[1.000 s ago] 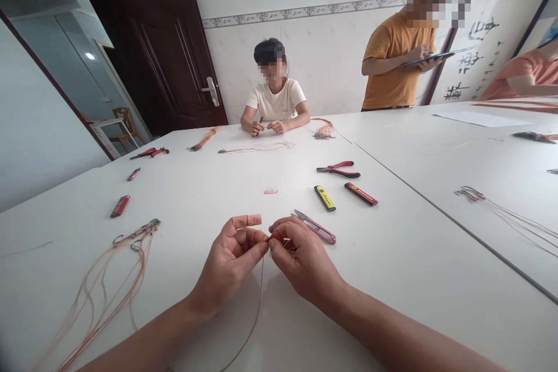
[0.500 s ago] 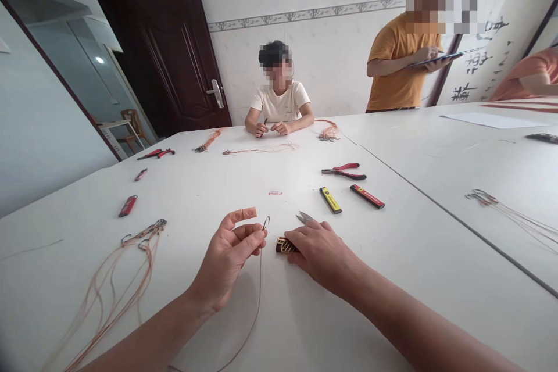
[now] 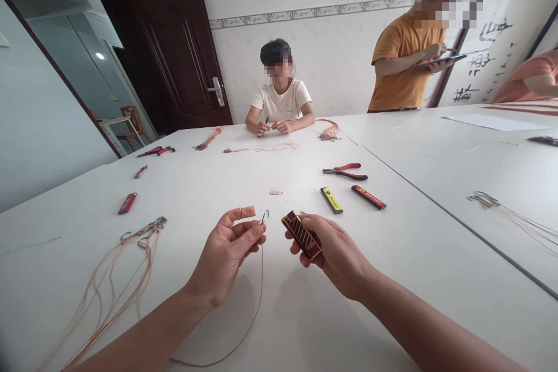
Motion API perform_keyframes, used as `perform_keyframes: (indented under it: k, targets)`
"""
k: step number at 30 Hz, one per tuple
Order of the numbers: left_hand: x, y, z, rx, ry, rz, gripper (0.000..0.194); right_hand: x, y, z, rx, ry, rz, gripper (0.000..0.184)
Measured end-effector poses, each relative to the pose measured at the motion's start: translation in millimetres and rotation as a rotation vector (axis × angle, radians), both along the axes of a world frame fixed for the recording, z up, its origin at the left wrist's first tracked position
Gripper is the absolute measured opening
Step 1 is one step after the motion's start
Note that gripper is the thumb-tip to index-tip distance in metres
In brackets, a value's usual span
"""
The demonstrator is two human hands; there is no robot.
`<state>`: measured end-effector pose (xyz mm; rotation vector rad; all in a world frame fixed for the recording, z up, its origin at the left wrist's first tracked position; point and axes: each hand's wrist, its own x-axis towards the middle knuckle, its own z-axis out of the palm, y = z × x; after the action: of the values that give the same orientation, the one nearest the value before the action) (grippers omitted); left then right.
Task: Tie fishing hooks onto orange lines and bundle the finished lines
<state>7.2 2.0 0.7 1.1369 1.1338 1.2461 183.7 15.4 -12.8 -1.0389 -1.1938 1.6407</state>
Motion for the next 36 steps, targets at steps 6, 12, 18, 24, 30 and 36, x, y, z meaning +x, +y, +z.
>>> perform_keyframes:
  k: [6, 12, 18, 24, 30, 36]
  targets:
    - [1.9, -2.4, -2.0, -0.076, -0.011, -0.05, 0.036, -2.9, -3.2, -0.1, 0.203, -0.271, -0.109, 0.027]
    - [5.1, -6.2, -3.7, -0.092, -0.028, -0.086, 0.038, -7.2, -11.6, 0.4, 0.505, -0.467, -0.18, 0.021]
    - [7.1, -8.6, -3.5, -0.062, -0.037, -0.137, 0.035, -11.2, -13.0, -3.9, 0.509, -0.499, -0.18, 0.023]
    - [9.0, -10.2, -4.9, -0.064, -0.047, -0.173, 0.031, -10.2, -10.5, -4.1, 0.524, -0.507, -0.171, 0.019]
    - [7.7, -9.5, -4.8, -0.053, -0.036, -0.14, 0.032, -10.5, -12.8, -4.1, 0.547, -0.512, -0.189, 0.016]
    - [8.4, -10.5, -6.5, -0.064, -0.065, -0.17, 0.031, -12.1, -11.1, -5.7, 0.541, -0.542, -0.134, 0.019]
